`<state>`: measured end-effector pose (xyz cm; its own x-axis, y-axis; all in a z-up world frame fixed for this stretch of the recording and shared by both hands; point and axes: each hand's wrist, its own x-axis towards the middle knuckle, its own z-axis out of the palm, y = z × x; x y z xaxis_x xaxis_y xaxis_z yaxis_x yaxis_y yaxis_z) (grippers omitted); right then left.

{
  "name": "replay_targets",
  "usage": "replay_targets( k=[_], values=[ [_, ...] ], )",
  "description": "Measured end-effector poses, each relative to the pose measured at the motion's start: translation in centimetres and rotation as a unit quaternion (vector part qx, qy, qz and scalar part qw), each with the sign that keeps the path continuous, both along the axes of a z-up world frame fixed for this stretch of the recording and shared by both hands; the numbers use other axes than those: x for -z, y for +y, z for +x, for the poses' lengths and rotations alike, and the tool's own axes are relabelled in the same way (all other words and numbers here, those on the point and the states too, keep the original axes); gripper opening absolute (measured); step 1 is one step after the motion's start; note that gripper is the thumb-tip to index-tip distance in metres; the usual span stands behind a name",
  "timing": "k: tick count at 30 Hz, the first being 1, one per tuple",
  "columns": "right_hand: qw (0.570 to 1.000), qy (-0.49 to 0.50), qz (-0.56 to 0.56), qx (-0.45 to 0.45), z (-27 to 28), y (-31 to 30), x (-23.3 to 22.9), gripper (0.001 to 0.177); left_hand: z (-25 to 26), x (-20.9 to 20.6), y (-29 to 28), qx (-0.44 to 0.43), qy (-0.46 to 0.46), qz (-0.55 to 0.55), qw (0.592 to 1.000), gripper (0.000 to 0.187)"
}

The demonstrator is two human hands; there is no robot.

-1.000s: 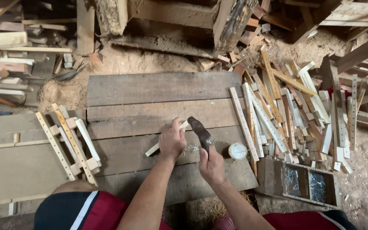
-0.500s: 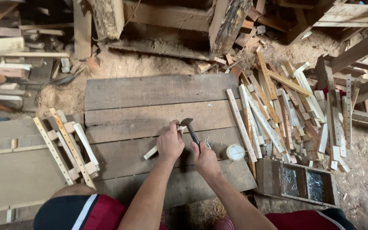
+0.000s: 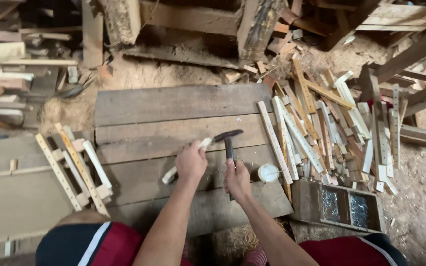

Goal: Hammering small nails into wooden strips to assemble furniture components.

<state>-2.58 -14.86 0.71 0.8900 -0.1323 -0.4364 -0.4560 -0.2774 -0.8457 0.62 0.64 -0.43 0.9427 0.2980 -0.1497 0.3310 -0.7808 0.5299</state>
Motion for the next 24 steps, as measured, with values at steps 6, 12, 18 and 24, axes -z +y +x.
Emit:
replay_targets(
  k=[6,12,18,24],
  values=[
    [0.947,-0.122,-0.247,-0.166,1.1,-5.7,3.9,0.017,1.8,-0.7,0.7,-0.158,0.051,-0.248,0.954,0.028],
    [0.856,-0.113,-0.487,-0.129,4.0,-16.6,-1.4,0.041,1.7,3.6,-4.9,-0.133,0.015,-0.431,0.893,0.027],
    [0.906,0.069,-0.394,-0.14,3.4,-18.6,-0.3,0.03,-0.4,1.2,-8.2,-0.124,0.05,-0.485,0.864,0.036],
    [0.874,0.071,-0.45,-0.171,2.8,-18.1,-2.8,0.027,-0.3,1.3,-8.5,-0.113,0.05,-0.466,0.876,0.031]
  ],
)
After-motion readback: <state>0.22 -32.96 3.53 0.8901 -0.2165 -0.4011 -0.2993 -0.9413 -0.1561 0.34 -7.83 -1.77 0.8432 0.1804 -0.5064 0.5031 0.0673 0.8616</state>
